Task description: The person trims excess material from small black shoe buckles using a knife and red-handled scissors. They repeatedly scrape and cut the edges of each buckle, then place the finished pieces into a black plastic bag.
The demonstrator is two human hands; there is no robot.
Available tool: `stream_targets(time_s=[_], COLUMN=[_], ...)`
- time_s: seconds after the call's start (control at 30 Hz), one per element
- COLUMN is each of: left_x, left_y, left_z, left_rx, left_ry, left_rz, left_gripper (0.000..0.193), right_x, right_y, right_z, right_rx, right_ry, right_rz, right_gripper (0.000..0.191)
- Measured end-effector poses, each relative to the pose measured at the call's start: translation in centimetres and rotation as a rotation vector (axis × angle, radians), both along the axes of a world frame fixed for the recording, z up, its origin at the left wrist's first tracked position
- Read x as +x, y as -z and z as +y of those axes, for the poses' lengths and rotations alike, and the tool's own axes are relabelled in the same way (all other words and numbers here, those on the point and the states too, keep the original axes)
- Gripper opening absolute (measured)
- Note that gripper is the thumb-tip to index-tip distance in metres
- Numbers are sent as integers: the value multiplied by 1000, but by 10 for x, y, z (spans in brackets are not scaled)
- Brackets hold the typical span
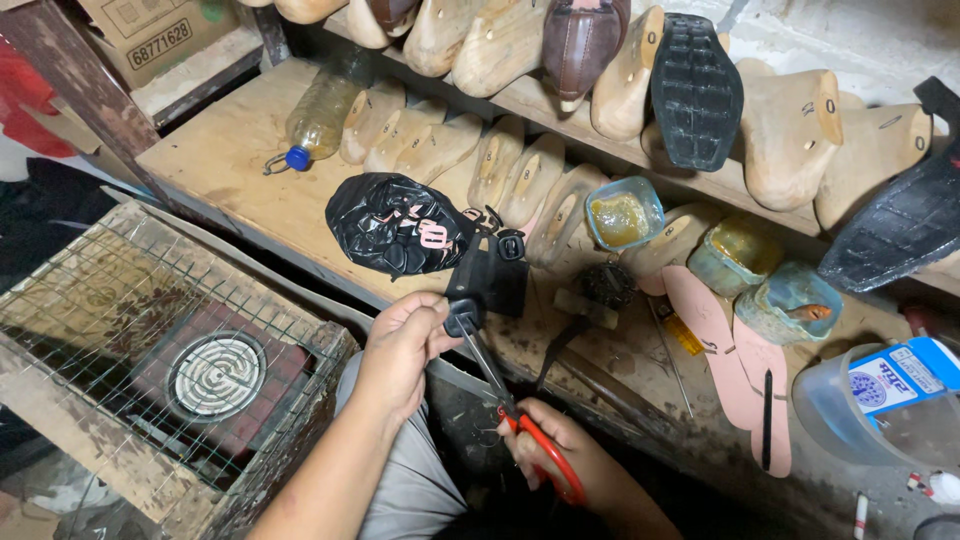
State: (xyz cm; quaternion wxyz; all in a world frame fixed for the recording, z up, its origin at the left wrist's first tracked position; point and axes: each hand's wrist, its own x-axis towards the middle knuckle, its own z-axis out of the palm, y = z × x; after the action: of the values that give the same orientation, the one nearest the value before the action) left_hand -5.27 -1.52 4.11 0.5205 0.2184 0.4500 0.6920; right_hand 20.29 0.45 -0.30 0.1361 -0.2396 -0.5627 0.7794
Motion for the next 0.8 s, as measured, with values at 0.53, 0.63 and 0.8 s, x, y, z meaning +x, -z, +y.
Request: stream_targets(time_s=[0.53, 0.63, 0.8], left_x=[-16, -17, -17], left_y=[-8, -8, -10], left_z=[-1, -1, -1], left_rx=[-10, 1, -19], left_ry=[195, 181, 179], left_rz=[333, 404, 436], left_gripper=[26, 27, 27], right_x=[0, -3, -3], right_y=[-26, -26, -24], right_z=[-1, 1, 0], right_rx=[-76, -76, 27], right_ry=[47, 87, 104], right_rz=[-91, -286, -344], right_gripper=[34, 27, 22])
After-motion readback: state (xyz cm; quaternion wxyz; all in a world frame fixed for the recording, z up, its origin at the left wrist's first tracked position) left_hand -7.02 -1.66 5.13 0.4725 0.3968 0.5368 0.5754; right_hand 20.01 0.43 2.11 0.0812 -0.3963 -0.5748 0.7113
